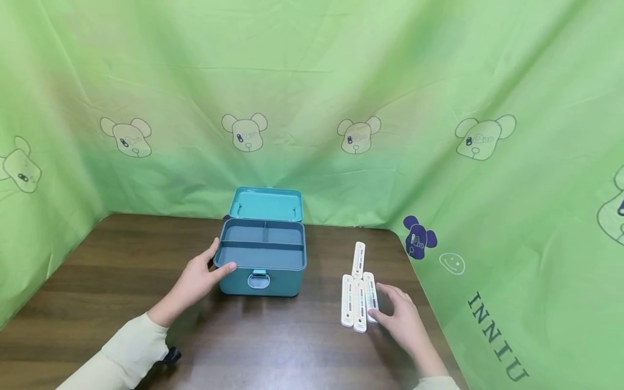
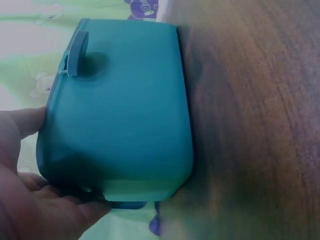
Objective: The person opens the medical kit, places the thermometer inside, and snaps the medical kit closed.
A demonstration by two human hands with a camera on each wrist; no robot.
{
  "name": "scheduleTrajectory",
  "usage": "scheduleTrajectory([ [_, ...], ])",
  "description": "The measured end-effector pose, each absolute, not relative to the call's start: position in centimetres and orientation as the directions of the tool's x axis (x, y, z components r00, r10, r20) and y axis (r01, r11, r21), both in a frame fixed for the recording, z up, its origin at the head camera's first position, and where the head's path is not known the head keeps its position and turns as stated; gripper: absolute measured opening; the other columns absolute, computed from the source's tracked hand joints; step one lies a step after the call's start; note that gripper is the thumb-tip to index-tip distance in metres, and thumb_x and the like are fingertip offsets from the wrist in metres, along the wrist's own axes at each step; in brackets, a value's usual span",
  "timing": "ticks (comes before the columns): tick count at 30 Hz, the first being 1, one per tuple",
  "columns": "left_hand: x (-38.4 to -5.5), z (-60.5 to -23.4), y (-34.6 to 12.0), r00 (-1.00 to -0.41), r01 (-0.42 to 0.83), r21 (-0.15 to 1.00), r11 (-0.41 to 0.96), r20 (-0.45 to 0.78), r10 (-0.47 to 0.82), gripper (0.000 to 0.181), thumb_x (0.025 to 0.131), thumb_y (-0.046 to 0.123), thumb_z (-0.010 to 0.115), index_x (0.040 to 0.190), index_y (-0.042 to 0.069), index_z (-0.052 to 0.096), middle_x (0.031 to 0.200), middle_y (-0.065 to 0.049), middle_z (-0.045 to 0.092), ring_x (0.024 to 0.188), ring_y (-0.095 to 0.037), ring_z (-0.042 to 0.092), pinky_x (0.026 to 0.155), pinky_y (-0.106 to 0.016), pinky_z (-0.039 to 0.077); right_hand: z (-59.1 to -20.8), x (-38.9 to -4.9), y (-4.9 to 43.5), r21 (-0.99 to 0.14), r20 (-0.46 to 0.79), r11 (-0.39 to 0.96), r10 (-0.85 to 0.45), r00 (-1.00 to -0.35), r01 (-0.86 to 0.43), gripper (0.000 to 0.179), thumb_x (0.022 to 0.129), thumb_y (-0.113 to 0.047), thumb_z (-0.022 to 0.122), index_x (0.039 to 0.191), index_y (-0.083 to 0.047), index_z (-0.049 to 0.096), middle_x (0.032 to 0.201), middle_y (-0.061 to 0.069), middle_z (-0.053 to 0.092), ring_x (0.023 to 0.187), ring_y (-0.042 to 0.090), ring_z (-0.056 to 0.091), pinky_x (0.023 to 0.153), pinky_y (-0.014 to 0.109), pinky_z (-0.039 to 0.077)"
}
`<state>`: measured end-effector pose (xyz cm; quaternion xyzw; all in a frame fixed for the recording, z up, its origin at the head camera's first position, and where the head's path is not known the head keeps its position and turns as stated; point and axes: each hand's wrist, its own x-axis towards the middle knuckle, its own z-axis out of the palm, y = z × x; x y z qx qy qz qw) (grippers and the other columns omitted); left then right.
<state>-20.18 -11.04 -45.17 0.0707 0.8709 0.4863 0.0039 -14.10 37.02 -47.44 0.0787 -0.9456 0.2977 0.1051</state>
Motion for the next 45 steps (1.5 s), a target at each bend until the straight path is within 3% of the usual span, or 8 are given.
scheduleTrajectory([
  [7,-20.4,-45.3,-11.0,-0.991,0.109,0.859,0.501,0.058,0.118,0.093,0.096,0.043,0.072,0.163,0.005,0.019,0.166,-0.016,0.029,0.153,-0.035,0.028,0.119,-0.055,0.034,-48.9,-14.3,37.9,-0.583,0.13,0.806,-0.03,-0.991,-0.101,0.073,0.083,-0.023,0.086,0.14,0.009,0.053,0.139,0.031,0.056,0.131,0.052,0.05,0.108,0.067,0.037],
  [13,-20.5,-45.7,-11.0,-0.992,0.113,0.881,0.46,0.077,0.096,0.092,0.096,0.04,0.073,0.163,0.005,0.022,0.164,-0.02,0.034,0.15,-0.039,0.034,0.118,-0.056,0.036,-49.8,-14.8,38.0,-0.564,0.098,0.819,-0.06,-0.993,-0.106,0.078,0.08,-0.024,0.088,0.14,0.011,0.052,0.136,0.032,0.057,0.13,0.052,0.05,0.109,0.066,0.036],
  [24,-20.3,-45.6,-10.8,-0.995,0.102,0.911,0.399,0.083,0.064,0.085,0.093,0.032,0.077,0.157,0.0,0.031,0.157,-0.025,0.04,0.147,-0.041,0.038,0.119,-0.053,0.036,-50.0,-14.7,37.8,-0.471,0.072,0.876,-0.08,-0.994,-0.105,0.082,0.074,-0.031,0.091,0.136,0.011,0.057,0.118,0.02,0.066,0.113,0.044,0.058,0.099,0.065,0.043],
  [30,-20.3,-45.5,-10.7,-0.995,0.102,0.92,0.377,0.092,0.044,0.082,0.093,0.028,0.078,0.155,-0.001,0.032,0.152,-0.027,0.044,0.144,-0.042,0.042,0.118,-0.054,0.036,-50.1,-15.2,37.8,-0.398,0.076,0.913,-0.059,-0.995,-0.085,0.087,0.07,-0.044,0.092,0.134,0.007,0.06,0.111,0.017,0.067,0.107,0.041,0.059,0.09,0.06,0.045],
  [37,-20.2,-45.5,-10.6,-0.995,0.095,0.923,0.373,0.089,0.033,0.081,0.093,0.026,0.078,0.154,-0.002,0.033,0.152,-0.027,0.045,0.143,-0.042,0.044,0.118,-0.053,0.037,-50.3,-15.6,38.0,-0.379,0.05,0.925,0.028,-0.998,0.007,0.066,0.074,-0.045,0.089,0.118,0.001,0.069,0.099,0.011,0.069,0.095,0.034,0.062,0.08,0.053,0.047],
  [45,-20.2,-45.5,-10.5,-0.997,0.079,0.932,0.355,0.077,0.02,0.08,0.093,0.027,0.078,0.155,0.0,0.034,0.154,-0.025,0.044,0.145,-0.041,0.042,0.119,-0.053,0.035,-49.4,-15.0,38.2,-0.487,-0.028,0.858,0.174,-0.984,0.165,0.047,0.079,-0.036,0.086,0.109,-0.002,0.072,0.091,0.004,0.075,0.081,0.017,0.065,0.07,0.038,0.049],
])
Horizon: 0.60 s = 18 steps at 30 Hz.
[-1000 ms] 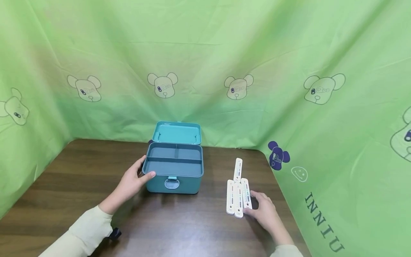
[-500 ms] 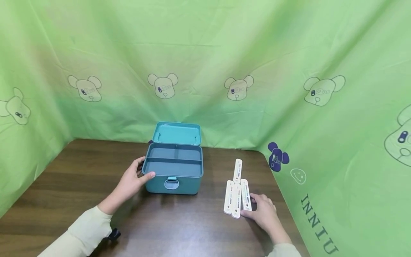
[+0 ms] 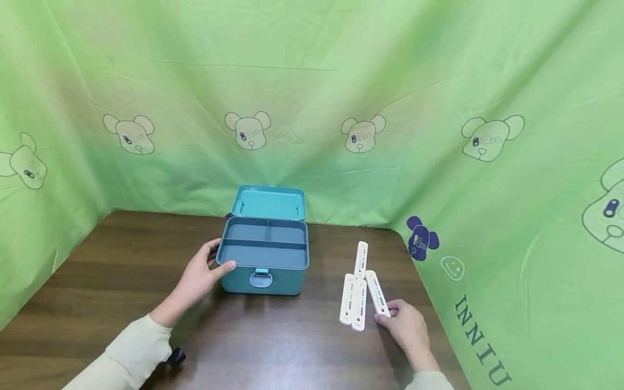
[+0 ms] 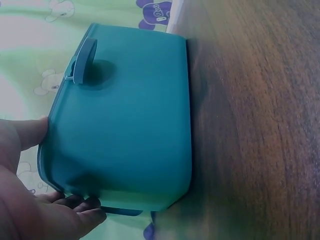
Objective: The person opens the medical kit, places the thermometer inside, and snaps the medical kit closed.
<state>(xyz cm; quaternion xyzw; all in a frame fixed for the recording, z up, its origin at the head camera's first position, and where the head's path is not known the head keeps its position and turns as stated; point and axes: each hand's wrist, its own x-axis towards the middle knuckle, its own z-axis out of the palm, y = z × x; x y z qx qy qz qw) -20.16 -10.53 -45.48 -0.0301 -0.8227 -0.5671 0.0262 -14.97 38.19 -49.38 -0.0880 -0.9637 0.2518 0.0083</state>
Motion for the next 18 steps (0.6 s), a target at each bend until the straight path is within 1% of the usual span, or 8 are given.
scheduleTrajectory([
  [6,-20.1,-45.6,-10.5,-0.997,0.074,0.93,0.359,0.076,0.01,0.08,0.093,0.029,0.078,0.154,0.001,0.035,0.153,-0.024,0.046,0.144,-0.04,0.043,0.119,-0.052,0.037,-49.1,-14.5,38.5,-0.542,-0.047,0.814,0.219,-0.975,0.209,0.043,0.082,-0.033,0.085,0.109,-0.002,0.076,0.09,0.005,0.077,0.077,0.013,0.061,0.068,0.032,0.046],
  [10,-19.9,-45.6,-10.6,-0.998,0.068,0.93,0.36,0.07,0.005,0.079,0.093,0.029,0.078,0.154,0.001,0.037,0.152,-0.023,0.048,0.143,-0.039,0.044,0.119,-0.052,0.037,-48.8,-14.4,38.6,-0.549,-0.054,0.8,0.255,-0.966,0.242,0.044,0.084,-0.03,0.082,0.114,0.001,0.074,0.093,0.008,0.077,0.078,0.016,0.061,0.068,0.032,0.044],
  [14,-19.8,-45.6,-10.7,-0.998,0.064,0.931,0.36,0.067,0.004,0.078,0.094,0.029,0.077,0.154,0.001,0.037,0.153,-0.022,0.047,0.144,-0.039,0.044,0.119,-0.051,0.037,-48.5,-14.5,39.3,-0.53,-0.025,0.805,0.298,-0.954,0.265,0.045,0.086,-0.025,0.076,0.121,0.003,0.07,0.099,0.014,0.076,0.081,0.021,0.062,0.067,0.034,0.044],
  [16,-19.9,-45.6,-10.8,-0.998,0.068,0.931,0.358,0.069,0.009,0.078,0.094,0.03,0.077,0.154,0.001,0.037,0.152,-0.022,0.047,0.143,-0.039,0.044,0.118,-0.051,0.038,-48.2,-14.8,39.8,-0.533,0.008,0.81,0.295,-0.956,0.245,0.045,0.088,-0.022,0.076,0.123,0.004,0.068,0.103,0.018,0.075,0.084,0.024,0.064,0.069,0.035,0.046],
  [18,-20.2,-45.5,-10.9,-0.997,0.074,0.936,0.344,0.072,0.017,0.079,0.093,0.028,0.078,0.154,0.001,0.037,0.152,-0.023,0.048,0.143,-0.039,0.045,0.118,-0.05,0.039,-48.1,-15.2,40.4,-0.536,0.065,0.824,0.26,-0.964,0.186,0.043,0.087,-0.018,0.077,0.123,0.004,0.069,0.105,0.02,0.074,0.088,0.026,0.065,0.071,0.035,0.047],
])
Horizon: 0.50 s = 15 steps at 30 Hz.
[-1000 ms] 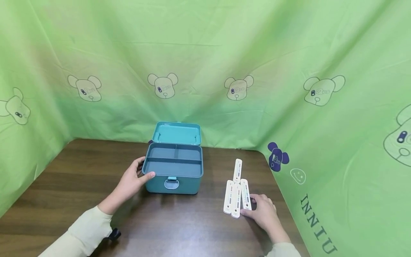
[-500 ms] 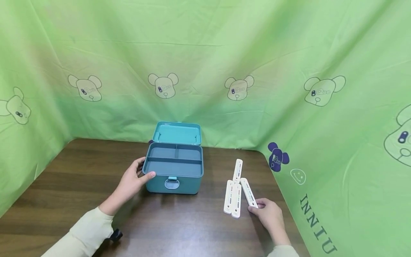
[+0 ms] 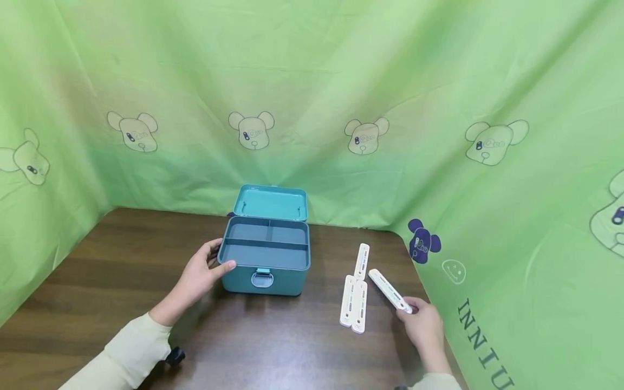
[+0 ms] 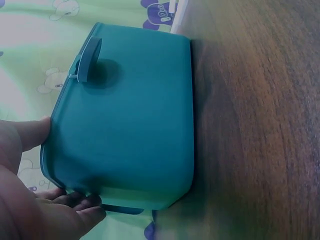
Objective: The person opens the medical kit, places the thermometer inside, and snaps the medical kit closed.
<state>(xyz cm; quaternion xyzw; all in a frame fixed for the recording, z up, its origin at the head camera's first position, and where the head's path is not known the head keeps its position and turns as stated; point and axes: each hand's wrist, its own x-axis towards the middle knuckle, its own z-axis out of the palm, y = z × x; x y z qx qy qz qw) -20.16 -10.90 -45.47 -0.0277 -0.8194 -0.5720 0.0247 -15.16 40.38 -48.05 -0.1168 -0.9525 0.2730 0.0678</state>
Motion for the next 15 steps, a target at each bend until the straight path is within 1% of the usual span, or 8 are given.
scheduleTrajectory([
  [2,-20.4,-45.4,-11.0,-0.997,0.076,0.941,0.329,0.071,0.026,0.078,0.093,0.026,0.079,0.153,0.0,0.037,0.151,-0.023,0.048,0.142,-0.039,0.045,0.118,-0.049,0.039,-47.9,-15.5,40.8,-0.544,0.132,0.833,0.203,-0.97,0.1,0.041,0.087,-0.014,0.079,0.123,0.004,0.07,0.108,0.023,0.072,0.093,0.029,0.064,0.075,0.035,0.047],
  [5,-20.5,-45.2,-11.2,-0.997,0.077,0.947,0.311,0.071,0.031,0.077,0.092,0.023,0.079,0.152,-0.001,0.037,0.15,-0.024,0.047,0.142,-0.039,0.045,0.118,-0.048,0.039,-47.6,-15.9,40.9,-0.547,0.207,0.837,0.124,-0.97,-0.01,0.04,0.086,-0.012,0.08,0.122,0.001,0.071,0.109,0.022,0.069,0.098,0.03,0.061,0.077,0.03,0.045],
  [7,-20.5,-45.2,-11.2,-0.996,0.084,0.946,0.312,0.079,0.027,0.076,0.092,0.021,0.079,0.151,-0.002,0.038,0.149,-0.024,0.047,0.142,-0.039,0.046,0.118,-0.048,0.039,-47.2,-16.0,40.5,-0.559,0.226,0.828,0.096,-0.969,-0.048,0.04,0.086,-0.012,0.08,0.124,0.0,0.071,0.11,0.021,0.065,0.099,0.03,0.059,0.077,0.026,0.045],
  [10,-20.3,-45.1,-11.1,-0.994,0.111,0.939,0.325,0.108,0.029,0.076,0.091,0.02,0.08,0.151,-0.004,0.039,0.149,-0.025,0.047,0.141,-0.04,0.046,0.118,-0.049,0.038,-46.6,-16.3,39.9,-0.572,0.235,0.817,0.071,-0.969,-0.078,0.039,0.087,-0.012,0.079,0.125,-0.002,0.071,0.11,0.018,0.063,0.097,0.026,0.058,0.075,0.021,0.044],
  [12,-20.3,-45.1,-11.1,-0.992,0.127,0.931,0.342,0.124,0.03,0.077,0.091,0.02,0.08,0.151,-0.004,0.039,0.15,-0.026,0.046,0.141,-0.04,0.045,0.119,-0.049,0.037,-46.2,-16.6,39.6,-0.576,0.241,0.812,0.054,-0.969,-0.098,0.039,0.088,-0.013,0.079,0.125,-0.003,0.071,0.11,0.015,0.063,0.095,0.022,0.057,0.075,0.021,0.045],
  [15,-20.3,-45.0,-11.1,-0.99,0.135,0.917,0.375,0.135,0.028,0.078,0.09,0.023,0.081,0.153,-0.001,0.04,0.153,-0.024,0.044,0.142,-0.041,0.044,0.118,-0.051,0.038,-45.4,-17.1,39.0,-0.571,0.258,0.809,0.016,-0.966,-0.139,0.038,0.089,-0.015,0.079,0.125,-0.005,0.072,0.11,0.012,0.063,0.093,0.014,0.055,0.075,0.022,0.045],
])
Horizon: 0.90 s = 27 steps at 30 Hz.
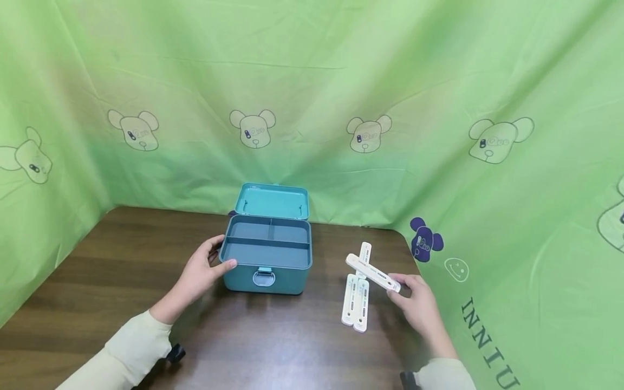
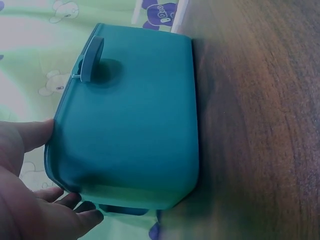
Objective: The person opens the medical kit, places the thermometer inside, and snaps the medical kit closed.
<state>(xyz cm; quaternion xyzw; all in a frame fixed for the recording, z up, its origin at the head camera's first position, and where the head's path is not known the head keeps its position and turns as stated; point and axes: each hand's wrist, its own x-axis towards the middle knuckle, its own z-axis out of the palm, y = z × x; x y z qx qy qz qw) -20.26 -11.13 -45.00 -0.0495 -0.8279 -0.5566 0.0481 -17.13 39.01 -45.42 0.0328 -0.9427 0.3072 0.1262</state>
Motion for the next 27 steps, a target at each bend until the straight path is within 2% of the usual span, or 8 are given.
scheduleTrajectory([
  [4,-20.3,-44.7,-11.2,-0.989,0.148,0.897,0.417,0.147,0.033,0.077,0.091,0.027,0.08,0.153,0.002,0.043,0.155,-0.021,0.043,0.143,-0.043,0.043,0.116,-0.055,0.039,-44.2,-17.8,38.3,-0.565,0.285,0.8,-0.04,-0.958,-0.201,0.038,0.09,-0.016,0.079,0.126,-0.007,0.071,0.112,0.009,0.064,0.094,0.005,0.052,0.079,0.023,0.045],
  [7,-20.2,-44.4,-11.3,-0.988,0.149,0.881,0.449,0.145,0.042,0.074,0.092,0.03,0.078,0.152,0.004,0.045,0.155,-0.02,0.044,0.144,-0.042,0.043,0.116,-0.056,0.04,-43.2,-18.2,37.8,-0.552,0.289,0.801,-0.078,-0.954,-0.233,0.038,0.09,-0.016,0.079,0.127,-0.009,0.071,0.114,0.008,0.064,0.098,0.003,0.05,0.084,0.028,0.045],
  [19,-20.2,-44.5,-11.8,-0.989,0.147,0.854,0.5,0.138,0.055,0.07,0.095,0.033,0.075,0.151,0.004,0.047,0.154,-0.021,0.046,0.143,-0.04,0.044,0.115,-0.056,0.041,-41.0,-19.9,35.6,-0.53,0.327,0.775,-0.187,-0.926,-0.344,0.037,0.091,-0.011,0.078,0.126,-0.01,0.071,0.116,0.008,0.063,0.109,0.02,0.053,0.094,0.046,0.043],
  [27,-20.4,-44.7,-11.8,-0.989,0.149,0.852,0.503,0.141,0.055,0.07,0.094,0.035,0.076,0.151,0.005,0.048,0.154,-0.02,0.047,0.143,-0.04,0.044,0.114,-0.057,0.042,-38.9,-21.4,33.7,-0.518,0.282,0.756,-0.291,-0.914,-0.4,0.038,0.089,-0.013,0.079,0.126,-0.012,0.071,0.119,0.007,0.062,0.115,0.029,0.055,0.101,0.056,0.042],
])
